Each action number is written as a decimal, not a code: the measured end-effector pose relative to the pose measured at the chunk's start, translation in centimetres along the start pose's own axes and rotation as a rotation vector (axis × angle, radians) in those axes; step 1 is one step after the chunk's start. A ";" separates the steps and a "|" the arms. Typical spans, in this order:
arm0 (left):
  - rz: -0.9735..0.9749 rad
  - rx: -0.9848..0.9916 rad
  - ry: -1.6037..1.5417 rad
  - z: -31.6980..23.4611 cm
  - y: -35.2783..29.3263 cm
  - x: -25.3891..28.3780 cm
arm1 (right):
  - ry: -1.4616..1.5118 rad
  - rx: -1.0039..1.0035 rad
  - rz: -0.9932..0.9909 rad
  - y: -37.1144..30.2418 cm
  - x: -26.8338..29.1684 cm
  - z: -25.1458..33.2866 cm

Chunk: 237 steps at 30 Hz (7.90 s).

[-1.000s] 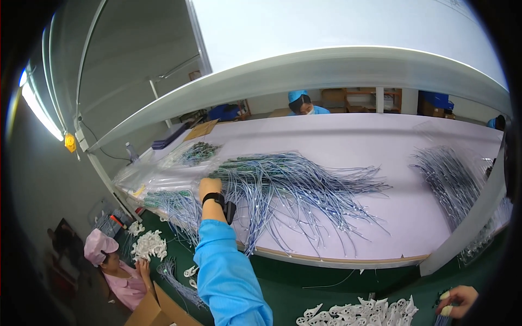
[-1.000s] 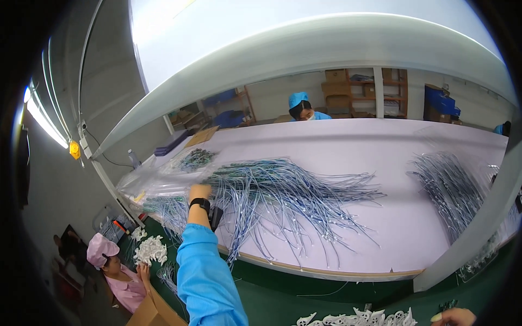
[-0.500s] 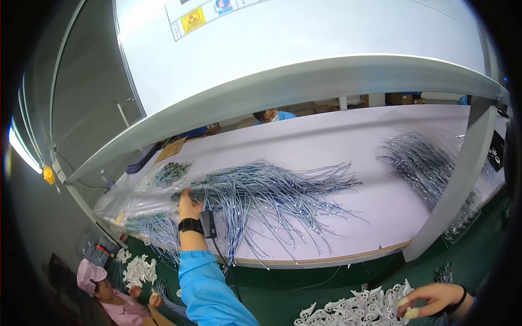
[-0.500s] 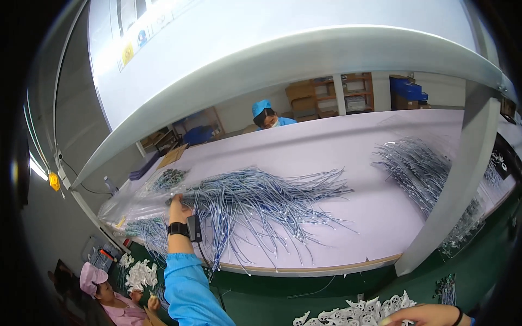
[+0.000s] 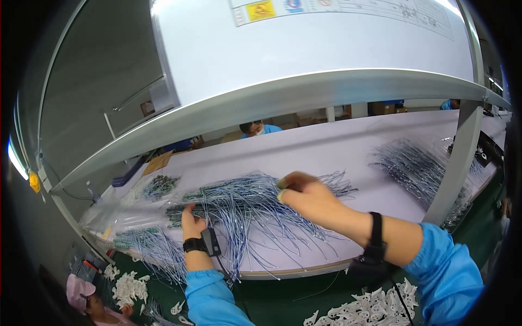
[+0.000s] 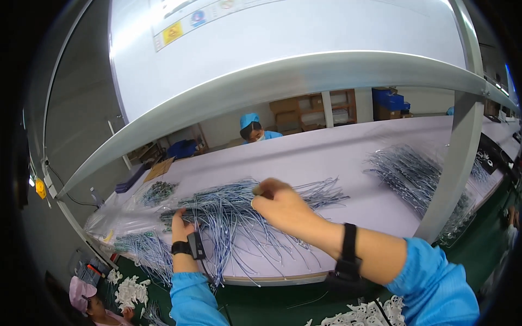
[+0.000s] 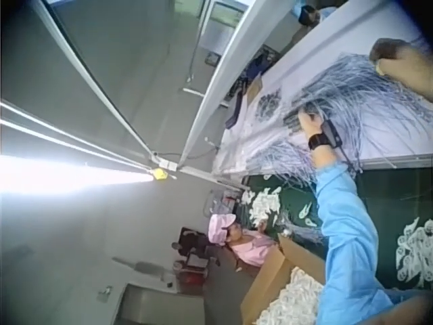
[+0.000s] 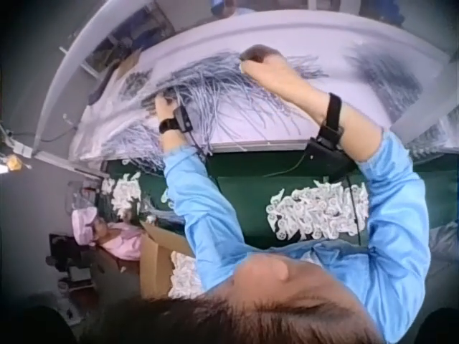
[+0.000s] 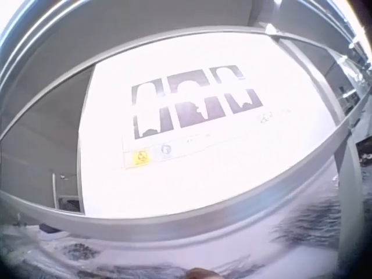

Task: The person is assembling wiring harnesses onto white plastic components at a factory workbench.

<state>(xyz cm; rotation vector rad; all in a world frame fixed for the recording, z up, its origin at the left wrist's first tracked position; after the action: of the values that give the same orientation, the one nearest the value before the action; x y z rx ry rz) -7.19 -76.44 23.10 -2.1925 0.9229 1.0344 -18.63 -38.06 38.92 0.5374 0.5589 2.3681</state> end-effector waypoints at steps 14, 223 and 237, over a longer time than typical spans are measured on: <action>-0.126 0.040 0.100 4.5 -5.4 -2.1 | -0.403 -0.045 0.315 14.6 -0.9 -19.7; 0.196 -0.370 1.775 7.3 -22.3 -8.0 | -0.464 0.340 0.608 -5.0 -11.3 -6.8; 0.292 -0.405 1.869 10.5 -24.6 -12.5 | -0.224 0.183 0.884 -7.7 -6.1 -5.6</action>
<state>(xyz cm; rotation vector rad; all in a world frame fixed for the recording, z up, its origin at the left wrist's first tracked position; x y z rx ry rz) 1.15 -49.43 31.70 -3.0513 1.7592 -1.3320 -13.35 -38.07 28.95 1.3336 0.4946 3.0106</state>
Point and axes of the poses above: each hand's wrist, its own y-axis towards the middle knuckle, its own x-axis out of the back of the hand, z = x × y, the point moved 7 cm from there along y, towards the middle knuckle, and after that the axes turned 10 degrees about x, right-handed, at the moved point
